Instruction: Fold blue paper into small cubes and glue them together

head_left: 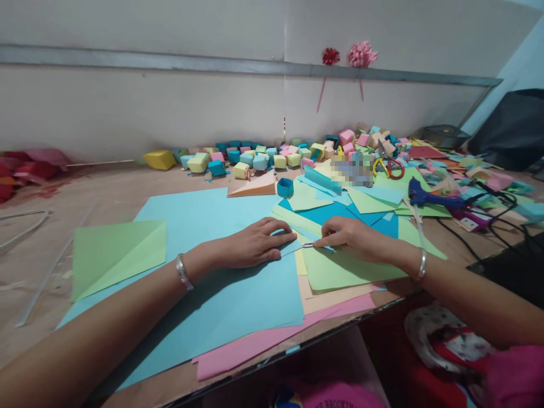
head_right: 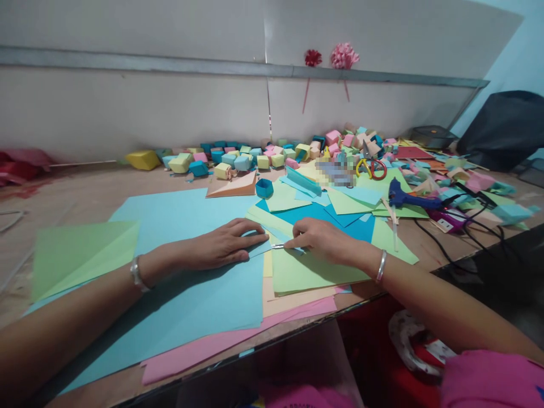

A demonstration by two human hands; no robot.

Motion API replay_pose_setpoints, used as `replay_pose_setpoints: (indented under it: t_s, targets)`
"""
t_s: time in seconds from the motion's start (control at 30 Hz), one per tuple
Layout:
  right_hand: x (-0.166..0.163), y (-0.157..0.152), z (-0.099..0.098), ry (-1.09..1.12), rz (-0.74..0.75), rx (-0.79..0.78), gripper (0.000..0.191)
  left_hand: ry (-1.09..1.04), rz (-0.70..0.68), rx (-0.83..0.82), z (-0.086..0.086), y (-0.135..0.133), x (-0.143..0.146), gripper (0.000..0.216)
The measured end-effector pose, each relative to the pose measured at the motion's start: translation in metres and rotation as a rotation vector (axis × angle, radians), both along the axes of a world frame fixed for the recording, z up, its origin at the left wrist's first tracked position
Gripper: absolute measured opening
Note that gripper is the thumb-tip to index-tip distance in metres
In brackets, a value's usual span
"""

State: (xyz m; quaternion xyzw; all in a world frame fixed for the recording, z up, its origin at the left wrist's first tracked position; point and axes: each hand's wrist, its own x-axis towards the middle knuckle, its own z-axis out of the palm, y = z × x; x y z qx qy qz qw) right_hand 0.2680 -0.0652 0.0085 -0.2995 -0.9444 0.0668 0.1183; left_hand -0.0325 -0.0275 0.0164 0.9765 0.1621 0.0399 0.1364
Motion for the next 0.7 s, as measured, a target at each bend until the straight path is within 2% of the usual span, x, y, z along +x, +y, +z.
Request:
replay_pose_setpoints:
  t_s: [0.37, 0.7]
  targets:
    - [0.004, -0.005, -0.006, 0.059, 0.037, 0.092, 0.036, 0.027, -0.030, 0.039, 0.000, 0.001, -0.003, 0.056]
    - [-0.011, -0.014, -0.006, 0.052, 0.062, 0.062, 0.033, 0.029, -0.018, 0.043, -0.003, 0.001, -0.002, 0.056]
